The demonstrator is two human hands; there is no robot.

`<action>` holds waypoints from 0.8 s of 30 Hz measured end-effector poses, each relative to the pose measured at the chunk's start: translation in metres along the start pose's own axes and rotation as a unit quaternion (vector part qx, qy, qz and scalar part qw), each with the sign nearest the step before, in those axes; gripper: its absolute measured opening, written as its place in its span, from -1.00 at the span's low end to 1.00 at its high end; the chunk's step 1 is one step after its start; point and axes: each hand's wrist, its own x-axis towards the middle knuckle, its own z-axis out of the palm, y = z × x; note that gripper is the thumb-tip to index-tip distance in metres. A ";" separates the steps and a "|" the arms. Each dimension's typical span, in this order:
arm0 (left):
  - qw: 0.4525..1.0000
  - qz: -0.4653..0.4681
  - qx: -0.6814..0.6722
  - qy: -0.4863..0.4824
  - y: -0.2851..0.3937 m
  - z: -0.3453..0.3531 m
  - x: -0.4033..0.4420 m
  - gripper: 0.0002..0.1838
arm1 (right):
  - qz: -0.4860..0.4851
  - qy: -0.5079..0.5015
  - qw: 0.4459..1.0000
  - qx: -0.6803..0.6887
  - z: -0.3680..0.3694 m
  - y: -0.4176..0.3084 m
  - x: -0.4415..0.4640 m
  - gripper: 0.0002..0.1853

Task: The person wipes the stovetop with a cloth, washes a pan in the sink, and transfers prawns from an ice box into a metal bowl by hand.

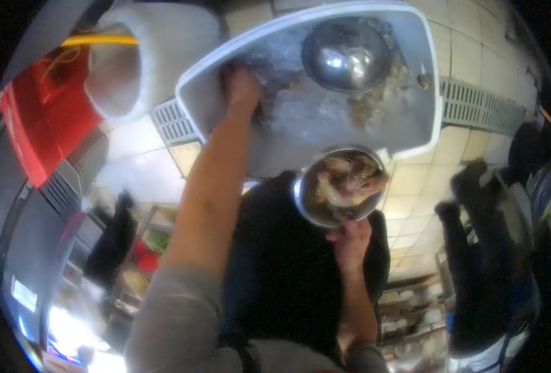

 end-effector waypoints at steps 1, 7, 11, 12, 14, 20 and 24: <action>0.997 0.029 0.073 0.009 -0.002 0.006 0.005 -0.28 | -0.003 -0.009 1.000 0.019 0.000 0.000 0.000 -0.83; 0.962 0.203 0.176 -0.040 0.039 -0.056 -0.013 -0.37 | -0.011 -0.017 0.999 0.050 -0.005 0.006 -0.001 -0.83; 0.936 0.177 0.286 -0.105 0.030 -0.052 -0.005 -0.54 | -0.027 -0.035 0.998 0.047 -0.006 0.008 0.001 -0.83; 0.935 0.178 0.287 -0.107 0.028 -0.054 -0.004 -0.54 | -0.026 -0.034 0.998 0.047 -0.004 0.007 0.001 -0.83; 0.874 0.215 0.407 -0.156 0.028 -0.063 0.002 -0.61 | -0.019 -0.036 0.999 0.031 0.001 0.003 0.001 -0.83; 0.911 0.332 0.236 -0.070 0.009 -0.055 0.002 -0.58 | -0.015 -0.035 0.999 0.010 -0.002 0.005 0.004 -0.77; 0.871 0.293 0.347 -0.188 -0.017 -0.021 0.018 -0.53 | -0.002 -0.029 0.999 0.012 -0.005 0.005 0.005 -0.78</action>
